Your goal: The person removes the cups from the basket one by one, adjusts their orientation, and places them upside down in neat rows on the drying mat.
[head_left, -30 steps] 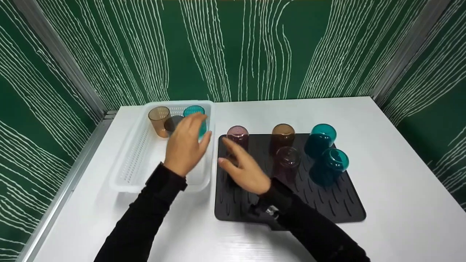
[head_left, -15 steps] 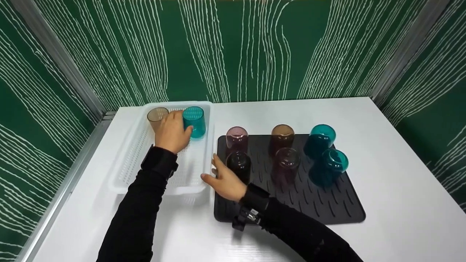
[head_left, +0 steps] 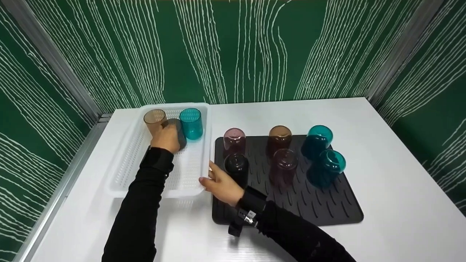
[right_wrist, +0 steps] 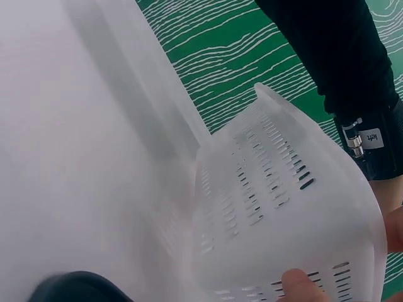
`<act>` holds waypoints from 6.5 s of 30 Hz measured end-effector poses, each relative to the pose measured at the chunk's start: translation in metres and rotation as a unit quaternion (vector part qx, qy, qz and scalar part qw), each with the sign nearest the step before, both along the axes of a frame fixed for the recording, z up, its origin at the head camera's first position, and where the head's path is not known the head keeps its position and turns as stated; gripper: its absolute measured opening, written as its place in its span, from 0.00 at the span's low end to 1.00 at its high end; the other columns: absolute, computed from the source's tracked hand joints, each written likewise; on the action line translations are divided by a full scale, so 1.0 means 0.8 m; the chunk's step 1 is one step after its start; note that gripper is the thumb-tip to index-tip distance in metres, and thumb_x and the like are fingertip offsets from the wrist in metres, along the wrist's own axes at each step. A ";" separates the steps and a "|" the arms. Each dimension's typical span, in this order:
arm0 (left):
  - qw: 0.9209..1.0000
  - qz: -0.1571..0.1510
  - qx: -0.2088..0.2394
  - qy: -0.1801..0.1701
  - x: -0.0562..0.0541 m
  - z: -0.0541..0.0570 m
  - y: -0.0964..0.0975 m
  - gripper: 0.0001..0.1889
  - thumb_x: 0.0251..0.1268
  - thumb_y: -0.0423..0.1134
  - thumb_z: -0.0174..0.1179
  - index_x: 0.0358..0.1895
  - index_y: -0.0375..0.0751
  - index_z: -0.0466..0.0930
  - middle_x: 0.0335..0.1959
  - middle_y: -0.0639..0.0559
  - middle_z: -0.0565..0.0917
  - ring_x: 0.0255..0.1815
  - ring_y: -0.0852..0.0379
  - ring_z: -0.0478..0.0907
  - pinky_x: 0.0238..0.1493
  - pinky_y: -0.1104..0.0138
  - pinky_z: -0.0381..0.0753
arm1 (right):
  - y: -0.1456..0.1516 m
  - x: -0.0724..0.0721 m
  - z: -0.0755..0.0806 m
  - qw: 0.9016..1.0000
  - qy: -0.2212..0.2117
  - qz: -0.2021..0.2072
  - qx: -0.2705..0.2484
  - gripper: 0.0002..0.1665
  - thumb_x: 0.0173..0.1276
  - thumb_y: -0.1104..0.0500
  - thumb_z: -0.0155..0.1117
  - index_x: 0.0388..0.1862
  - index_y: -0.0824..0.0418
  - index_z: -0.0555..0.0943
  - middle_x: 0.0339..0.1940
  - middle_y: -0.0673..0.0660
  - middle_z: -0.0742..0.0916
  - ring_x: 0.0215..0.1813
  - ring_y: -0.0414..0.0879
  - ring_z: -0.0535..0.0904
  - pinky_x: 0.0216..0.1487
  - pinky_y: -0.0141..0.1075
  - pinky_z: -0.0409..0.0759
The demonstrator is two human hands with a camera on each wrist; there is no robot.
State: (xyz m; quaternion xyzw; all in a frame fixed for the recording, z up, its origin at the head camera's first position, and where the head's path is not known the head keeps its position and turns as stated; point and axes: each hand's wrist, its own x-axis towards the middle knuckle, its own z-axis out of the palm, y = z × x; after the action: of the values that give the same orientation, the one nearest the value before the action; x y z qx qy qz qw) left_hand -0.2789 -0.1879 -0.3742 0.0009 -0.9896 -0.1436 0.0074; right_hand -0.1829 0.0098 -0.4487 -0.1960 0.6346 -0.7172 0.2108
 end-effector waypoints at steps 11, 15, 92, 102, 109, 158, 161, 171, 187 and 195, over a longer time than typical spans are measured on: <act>0.997 0.043 -0.056 0.015 0.001 -0.013 0.004 0.16 0.76 0.23 0.54 0.58 0.29 0.88 0.58 0.28 0.88 0.63 0.33 0.85 0.59 0.41 0.89 | -0.002 -0.001 -0.006 1.000 0.004 0.012 -0.027 0.44 0.82 0.72 0.47 0.88 0.77 0.40 0.77 0.84 0.71 0.75 0.72 0.77 0.73 0.50 0.82; 0.996 0.046 -0.066 0.037 0.002 -0.013 0.004 0.15 0.78 0.23 0.53 0.54 0.27 0.90 0.53 0.27 0.90 0.54 0.33 0.89 0.53 0.42 0.91 | -0.002 0.000 -0.006 1.000 0.001 0.010 -0.025 0.44 0.82 0.72 0.48 0.87 0.77 0.40 0.77 0.85 0.71 0.75 0.73 0.76 0.73 0.50 0.82; 0.835 -0.140 0.525 0.087 0.178 0.017 0.142 0.10 0.81 0.31 0.62 0.47 0.23 0.85 0.39 0.38 0.91 0.35 0.59 0.79 0.39 0.72 0.74 | 0.115 0.016 0.060 0.931 0.152 -0.318 -0.090 0.18 0.86 0.62 0.53 0.67 0.69 0.77 0.58 0.56 0.82 0.57 0.42 0.81 0.57 0.31 0.83; 0.826 -0.162 0.535 0.071 0.189 0.005 0.144 0.08 0.81 0.30 0.60 0.47 0.23 0.82 0.40 0.38 0.89 0.40 0.62 0.82 0.43 0.73 0.77 | 0.135 0.021 0.069 0.923 0.244 -0.295 -0.029 0.21 0.85 0.61 0.57 0.66 0.75 0.74 0.59 0.59 0.83 0.56 0.40 0.81 0.56 0.29 0.84; 0.858 -0.214 0.458 0.090 0.201 -0.007 0.136 0.15 0.83 0.34 0.60 0.63 0.27 0.78 0.61 0.35 0.87 0.66 0.42 0.86 0.70 0.53 0.84 | 0.147 0.021 0.080 0.906 0.307 -0.292 0.009 0.19 0.77 0.69 0.62 0.64 0.75 0.78 0.58 0.61 0.86 0.56 0.40 0.82 0.57 0.28 0.84; 0.967 -0.249 -0.037 0.034 0.191 -0.145 0.092 0.31 0.58 0.45 0.74 0.60 0.25 0.87 0.64 0.31 0.87 0.66 0.37 0.86 0.54 0.48 0.91 | 0.083 0.046 -0.005 0.676 0.575 -0.122 0.445 0.23 0.63 0.46 0.80 0.52 0.56 0.88 0.45 0.55 0.86 0.41 0.51 0.81 0.27 0.41 0.86; 0.966 -0.252 -0.045 0.046 0.178 -0.180 0.087 0.30 0.58 0.48 0.73 0.59 0.29 0.88 0.65 0.32 0.87 0.66 0.38 0.86 0.52 0.48 0.92 | 0.083 0.048 -0.003 0.686 0.563 -0.115 0.446 0.22 0.64 0.48 0.80 0.52 0.56 0.88 0.46 0.55 0.85 0.41 0.51 0.80 0.28 0.42 0.86; 0.967 -0.252 -0.028 0.029 0.190 -0.139 0.092 0.28 0.60 0.46 0.73 0.57 0.28 0.89 0.64 0.30 0.87 0.66 0.36 0.86 0.55 0.47 0.91 | 0.084 0.048 0.002 0.717 0.542 -0.101 0.426 0.20 0.66 0.51 0.78 0.53 0.57 0.86 0.48 0.56 0.86 0.44 0.51 0.80 0.43 0.45 0.87; 0.948 -0.288 0.082 -0.109 0.206 -0.011 0.068 0.28 0.72 0.52 0.71 0.64 0.33 0.86 0.60 0.37 0.89 0.59 0.39 0.88 0.60 0.43 0.86 | 0.090 0.046 0.041 0.800 0.465 -0.074 0.372 0.25 0.79 0.45 0.68 0.65 0.60 0.83 0.58 0.58 0.87 0.60 0.54 0.83 0.60 0.52 0.86; 0.954 -0.251 0.161 -0.013 0.183 0.042 0.050 0.22 0.81 0.46 0.64 0.65 0.32 0.85 0.61 0.37 0.90 0.61 0.36 0.87 0.65 0.40 0.83 | 0.088 0.020 0.081 0.936 0.280 -0.045 0.209 0.26 0.86 0.57 0.59 0.74 0.70 0.74 0.69 0.71 0.83 0.69 0.66 0.82 0.70 0.57 0.82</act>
State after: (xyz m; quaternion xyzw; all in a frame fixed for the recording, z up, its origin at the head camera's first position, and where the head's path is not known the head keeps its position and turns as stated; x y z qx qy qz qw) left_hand -0.1327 -0.1480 -0.3404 -0.2447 -0.9216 -0.2984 -0.0422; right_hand -0.1671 0.0801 -0.3837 -0.3118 0.8119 -0.4927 0.0281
